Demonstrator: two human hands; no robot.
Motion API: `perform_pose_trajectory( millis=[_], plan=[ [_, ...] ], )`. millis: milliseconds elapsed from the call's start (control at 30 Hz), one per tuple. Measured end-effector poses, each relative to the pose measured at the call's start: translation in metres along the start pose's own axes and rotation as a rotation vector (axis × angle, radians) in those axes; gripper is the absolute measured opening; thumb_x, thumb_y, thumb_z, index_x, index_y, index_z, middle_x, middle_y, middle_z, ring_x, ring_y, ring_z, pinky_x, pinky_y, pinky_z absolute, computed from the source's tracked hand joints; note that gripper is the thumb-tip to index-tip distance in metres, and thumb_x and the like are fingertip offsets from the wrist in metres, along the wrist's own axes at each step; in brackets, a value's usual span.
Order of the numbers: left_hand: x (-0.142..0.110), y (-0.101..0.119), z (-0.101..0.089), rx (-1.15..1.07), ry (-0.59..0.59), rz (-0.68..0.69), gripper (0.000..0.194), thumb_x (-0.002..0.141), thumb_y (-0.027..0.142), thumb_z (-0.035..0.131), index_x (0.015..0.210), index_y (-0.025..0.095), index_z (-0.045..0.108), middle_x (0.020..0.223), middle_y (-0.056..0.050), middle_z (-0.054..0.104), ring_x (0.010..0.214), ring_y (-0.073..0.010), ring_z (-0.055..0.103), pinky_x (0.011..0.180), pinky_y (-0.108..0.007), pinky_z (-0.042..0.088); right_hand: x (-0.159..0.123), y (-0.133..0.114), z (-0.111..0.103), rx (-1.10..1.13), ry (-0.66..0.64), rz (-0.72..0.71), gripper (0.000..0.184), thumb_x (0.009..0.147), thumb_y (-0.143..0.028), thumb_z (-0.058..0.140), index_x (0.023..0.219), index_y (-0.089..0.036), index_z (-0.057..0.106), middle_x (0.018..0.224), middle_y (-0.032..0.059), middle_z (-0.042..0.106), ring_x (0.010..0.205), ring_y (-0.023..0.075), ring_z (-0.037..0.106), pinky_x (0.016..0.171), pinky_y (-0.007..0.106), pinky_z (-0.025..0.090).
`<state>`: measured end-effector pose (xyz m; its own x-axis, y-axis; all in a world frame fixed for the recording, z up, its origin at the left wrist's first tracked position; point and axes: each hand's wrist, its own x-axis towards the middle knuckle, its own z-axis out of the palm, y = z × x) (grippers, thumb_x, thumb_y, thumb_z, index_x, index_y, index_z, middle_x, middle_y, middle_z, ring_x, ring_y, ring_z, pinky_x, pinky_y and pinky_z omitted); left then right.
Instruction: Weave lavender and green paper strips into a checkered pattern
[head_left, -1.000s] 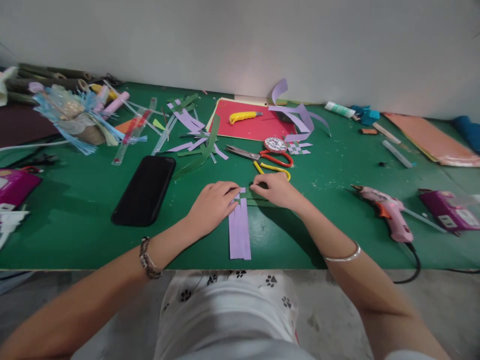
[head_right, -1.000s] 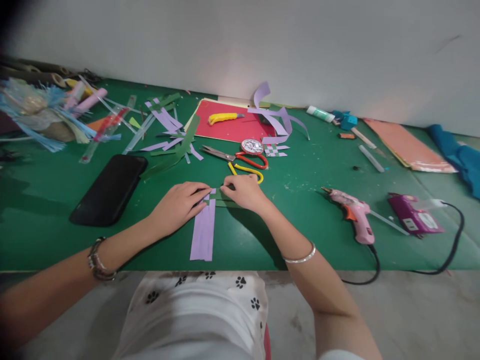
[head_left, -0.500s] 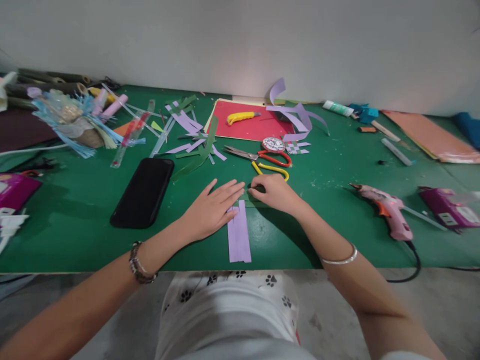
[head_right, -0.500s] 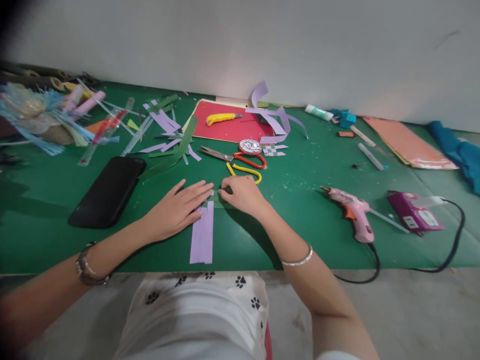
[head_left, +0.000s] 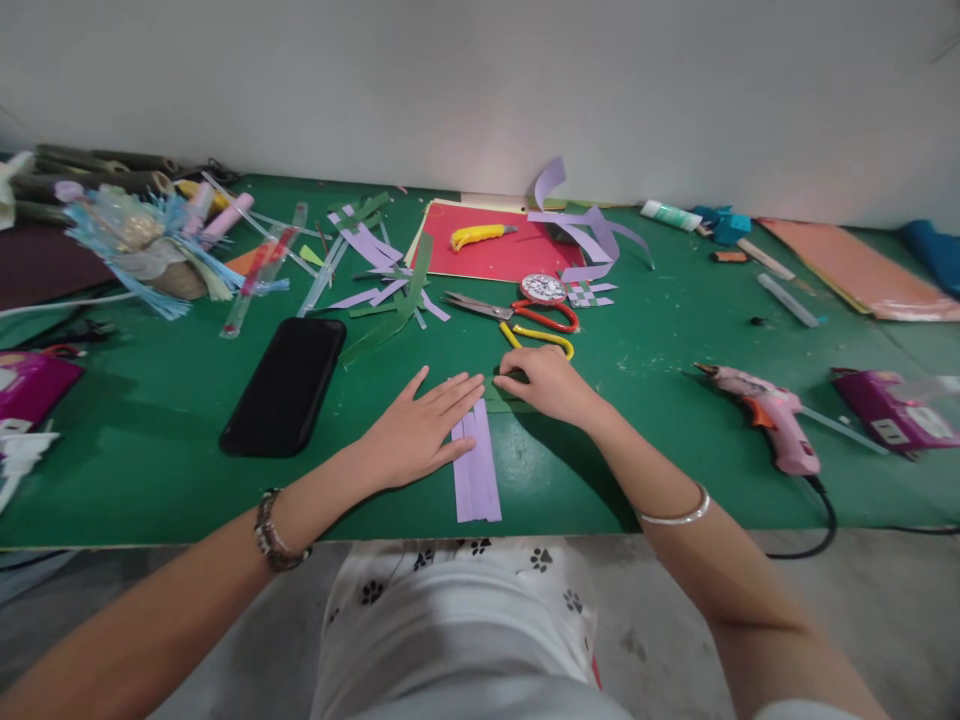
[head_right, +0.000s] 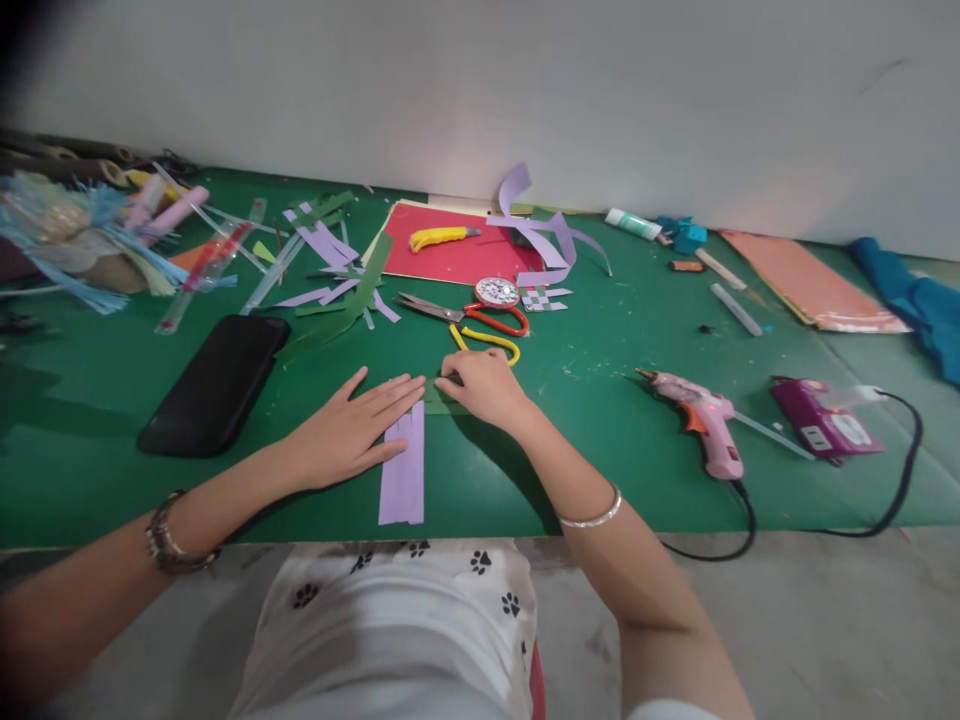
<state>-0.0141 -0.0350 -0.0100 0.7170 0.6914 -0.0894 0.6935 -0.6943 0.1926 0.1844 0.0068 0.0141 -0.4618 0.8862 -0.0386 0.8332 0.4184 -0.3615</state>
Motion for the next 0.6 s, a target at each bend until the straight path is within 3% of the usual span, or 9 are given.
perform_pose_trajectory(
  millis=[300,500,600],
  plan=[
    [0.000,0.000,0.000,-0.017,0.024,0.010,0.055,0.092,0.044,0.025,0.140,0.017,0.024,0.145,-0.008,0.027,0.133,-0.0220,0.024,0.109,-0.048,0.008,-0.007,0.013,-0.007,0.130,0.021,0.066,0.009,0.075,-0.022,0.059,0.068,-0.016,0.059,0.066,-0.0003,0.062,0.061,0.0103,0.051,0.064,0.024,0.030],
    [-0.003,-0.003,-0.001,-0.053,0.026,0.043,0.053,0.092,0.043,0.028,0.139,0.019,0.025,0.144,-0.008,0.029,0.133,-0.0213,0.025,0.109,-0.047,0.010,-0.010,0.008,-0.010,-0.031,0.026,0.026,0.015,0.078,-0.025,0.058,0.066,-0.018,0.060,0.064,-0.0023,0.064,0.063,0.0114,0.053,0.082,0.035,0.025],
    [-0.005,-0.003,-0.002,-0.075,0.035,0.061,0.053,0.091,0.043,0.030,0.139,0.021,0.025,0.144,-0.008,0.031,0.133,-0.0208,0.025,0.109,-0.048,0.007,-0.013,0.005,-0.010,-0.095,-0.006,-0.005,0.019,0.081,-0.025,0.054,0.066,-0.018,0.061,0.066,-0.0016,0.065,0.067,0.0128,0.054,0.084,0.037,0.021]
  ],
)
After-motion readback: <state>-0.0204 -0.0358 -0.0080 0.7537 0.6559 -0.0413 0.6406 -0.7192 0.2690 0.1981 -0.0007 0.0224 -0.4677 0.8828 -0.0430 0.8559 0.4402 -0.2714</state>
